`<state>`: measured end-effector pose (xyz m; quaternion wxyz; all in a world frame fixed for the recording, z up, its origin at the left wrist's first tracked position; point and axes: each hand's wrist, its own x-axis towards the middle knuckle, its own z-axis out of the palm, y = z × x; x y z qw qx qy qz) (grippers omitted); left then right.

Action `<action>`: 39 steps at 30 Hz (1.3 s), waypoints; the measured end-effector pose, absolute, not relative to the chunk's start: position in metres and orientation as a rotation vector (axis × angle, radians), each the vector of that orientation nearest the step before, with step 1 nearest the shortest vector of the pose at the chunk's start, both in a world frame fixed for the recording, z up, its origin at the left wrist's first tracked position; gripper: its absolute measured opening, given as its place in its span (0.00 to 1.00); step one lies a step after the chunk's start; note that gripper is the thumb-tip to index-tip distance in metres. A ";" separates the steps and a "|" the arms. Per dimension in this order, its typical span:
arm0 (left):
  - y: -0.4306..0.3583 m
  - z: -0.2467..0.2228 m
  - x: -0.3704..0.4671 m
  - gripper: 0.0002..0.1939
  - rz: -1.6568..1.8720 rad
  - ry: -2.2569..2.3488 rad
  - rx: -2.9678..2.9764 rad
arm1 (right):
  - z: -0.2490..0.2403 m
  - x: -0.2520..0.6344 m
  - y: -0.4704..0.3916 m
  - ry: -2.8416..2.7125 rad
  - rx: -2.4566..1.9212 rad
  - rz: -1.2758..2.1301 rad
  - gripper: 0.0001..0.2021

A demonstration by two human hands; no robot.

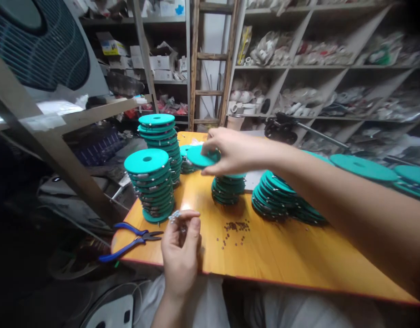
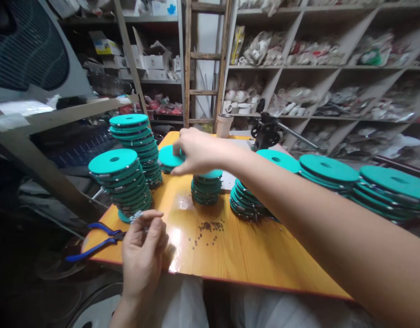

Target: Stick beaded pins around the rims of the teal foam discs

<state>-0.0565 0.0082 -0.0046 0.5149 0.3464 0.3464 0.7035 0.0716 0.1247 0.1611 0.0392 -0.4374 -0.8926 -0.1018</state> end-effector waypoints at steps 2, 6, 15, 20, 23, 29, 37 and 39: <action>0.005 0.004 -0.054 0.12 1.760 0.721 0.811 | 0.148 0.086 0.084 -2.682 -1.177 -0.116 0.16; 0.000 0.015 -0.045 0.10 1.756 0.660 0.919 | 0.113 0.107 0.021 -2.461 -1.147 0.304 0.13; -0.006 -0.002 -0.027 0.18 1.362 0.919 0.930 | 0.067 0.165 -0.027 -2.162 -1.124 0.414 0.05; -0.014 0.000 -0.015 0.24 1.241 1.007 1.050 | 0.042 0.181 -0.038 -2.123 -1.123 -0.040 0.07; -0.013 0.003 -0.006 0.24 1.159 1.052 1.092 | 0.031 0.188 -0.043 -2.122 -1.144 -0.133 0.08; -0.016 0.002 0.007 0.09 1.312 1.153 1.380 | 0.013 0.193 -0.049 -2.156 -1.214 -0.389 0.10; -0.017 -0.010 0.010 0.16 1.619 0.964 2.000 | 0.005 0.199 -0.050 -2.029 -1.251 0.018 0.10; -0.013 -0.006 0.010 0.06 1.612 1.086 1.793 | -0.001 0.209 -0.048 -2.035 -1.212 -0.018 0.14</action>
